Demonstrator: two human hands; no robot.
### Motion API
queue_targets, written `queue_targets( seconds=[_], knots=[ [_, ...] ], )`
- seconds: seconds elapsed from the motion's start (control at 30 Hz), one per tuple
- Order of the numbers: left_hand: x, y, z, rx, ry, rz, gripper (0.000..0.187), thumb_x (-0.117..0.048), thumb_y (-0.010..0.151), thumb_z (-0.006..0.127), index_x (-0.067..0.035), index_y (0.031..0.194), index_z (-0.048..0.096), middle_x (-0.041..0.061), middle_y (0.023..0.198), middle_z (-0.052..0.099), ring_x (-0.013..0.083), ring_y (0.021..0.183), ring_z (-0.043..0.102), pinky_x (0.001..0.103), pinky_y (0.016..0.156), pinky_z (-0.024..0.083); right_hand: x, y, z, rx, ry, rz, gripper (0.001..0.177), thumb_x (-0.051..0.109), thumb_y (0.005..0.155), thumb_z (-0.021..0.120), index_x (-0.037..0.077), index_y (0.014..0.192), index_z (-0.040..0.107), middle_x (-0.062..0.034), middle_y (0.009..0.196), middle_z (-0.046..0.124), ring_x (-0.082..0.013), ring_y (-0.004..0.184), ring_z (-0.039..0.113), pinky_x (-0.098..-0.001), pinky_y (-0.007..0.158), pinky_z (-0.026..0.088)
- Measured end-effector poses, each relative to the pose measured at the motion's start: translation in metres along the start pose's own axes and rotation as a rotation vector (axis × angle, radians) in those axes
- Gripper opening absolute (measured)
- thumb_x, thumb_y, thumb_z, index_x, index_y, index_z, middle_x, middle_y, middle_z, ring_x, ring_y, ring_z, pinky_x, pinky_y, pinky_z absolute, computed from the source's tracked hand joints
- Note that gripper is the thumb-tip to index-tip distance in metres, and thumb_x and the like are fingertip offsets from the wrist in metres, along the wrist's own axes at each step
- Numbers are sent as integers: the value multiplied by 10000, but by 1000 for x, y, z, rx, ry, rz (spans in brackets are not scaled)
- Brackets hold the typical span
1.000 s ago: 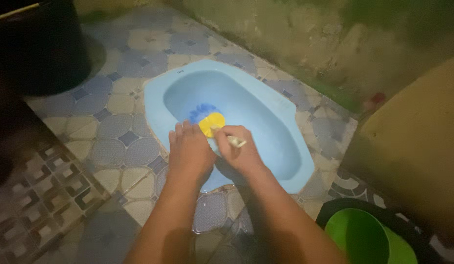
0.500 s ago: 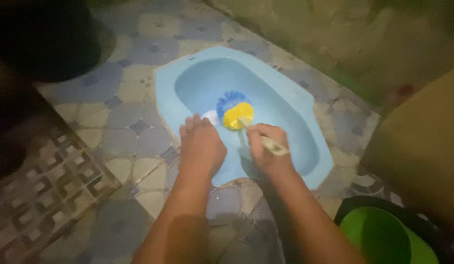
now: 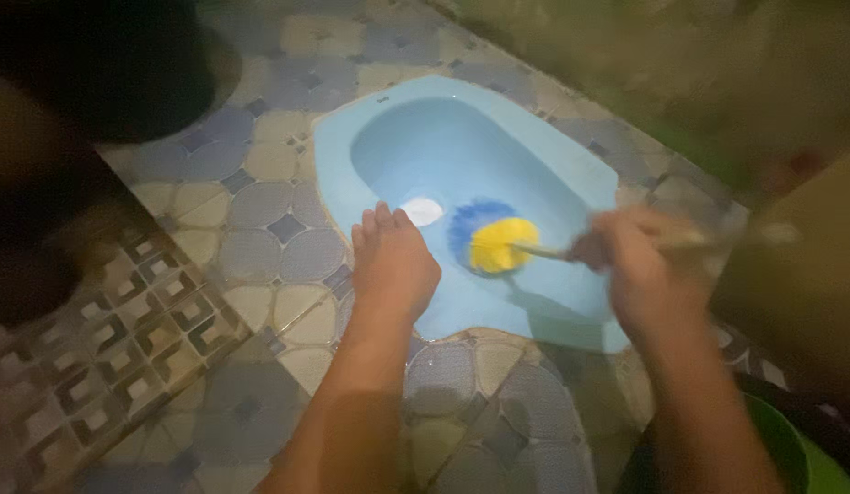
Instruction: The person scrubs the inside of a light blue squat toilet using a yellow and blue toilet brush. They repeatedly scrub the bowl's interior surfaces and the drain area while standing.
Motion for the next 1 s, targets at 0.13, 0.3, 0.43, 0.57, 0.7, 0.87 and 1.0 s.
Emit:
queue_targets(
  seconds=[0.13,0.3,0.43,0.57,0.7,0.87,1.0],
  knots=[
    [-1,-1,3,10,59,10,475,-65,828,578,131,1259,548,327,1483,418,449,1402,358,539,1148,264,-4,-33,-2,-75,-159,34,357,193,981,507,55,805,785,-124,744,719,-232,662,651,-385,666,527],
    [-9,-7,-8,24,45,14,458,-93,843,566,114,1251,561,310,1471,454,437,1383,404,519,1154,292,13,-21,92,128,-200,-372,166,140,825,610,-3,751,649,-183,718,622,-353,654,611,-442,625,504],
    [-15,-10,-20,34,57,48,589,-323,895,621,140,1251,541,335,1439,446,450,1358,397,545,1127,287,45,-20,139,175,-344,-673,242,176,876,652,50,678,595,-165,706,621,-406,714,611,-510,701,498],
    [-6,-11,-19,49,85,36,601,-311,883,625,127,1283,529,332,1462,435,453,1388,374,538,1142,287,54,-26,133,165,-396,-666,237,188,854,672,71,656,616,-153,703,641,-391,716,625,-515,689,491],
    [0,-7,-9,25,119,36,566,-149,838,584,122,1329,506,324,1492,413,452,1408,350,532,1157,258,44,-53,101,219,-605,-536,257,190,812,715,97,590,624,-134,602,611,-347,597,613,-503,633,477],
    [3,-7,0,128,83,-33,528,-97,860,544,116,1341,501,306,1538,378,428,1453,321,500,1194,236,26,-82,74,163,-380,-522,302,127,827,722,94,589,537,-105,599,569,-332,610,582,-488,630,465],
    [4,-12,3,82,36,-28,520,-70,846,543,97,1338,511,288,1524,392,422,1450,318,517,1194,216,7,-58,106,113,-261,-631,207,109,918,662,32,772,537,-169,765,547,-375,702,579,-486,675,495]
  ],
)
Point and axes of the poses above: each hand's wrist, its own y-axis towards the middle knuckle, its own z-axis out of the palm, x = y × z, the point moved 7 cm from there along y, towards the middle knuckle
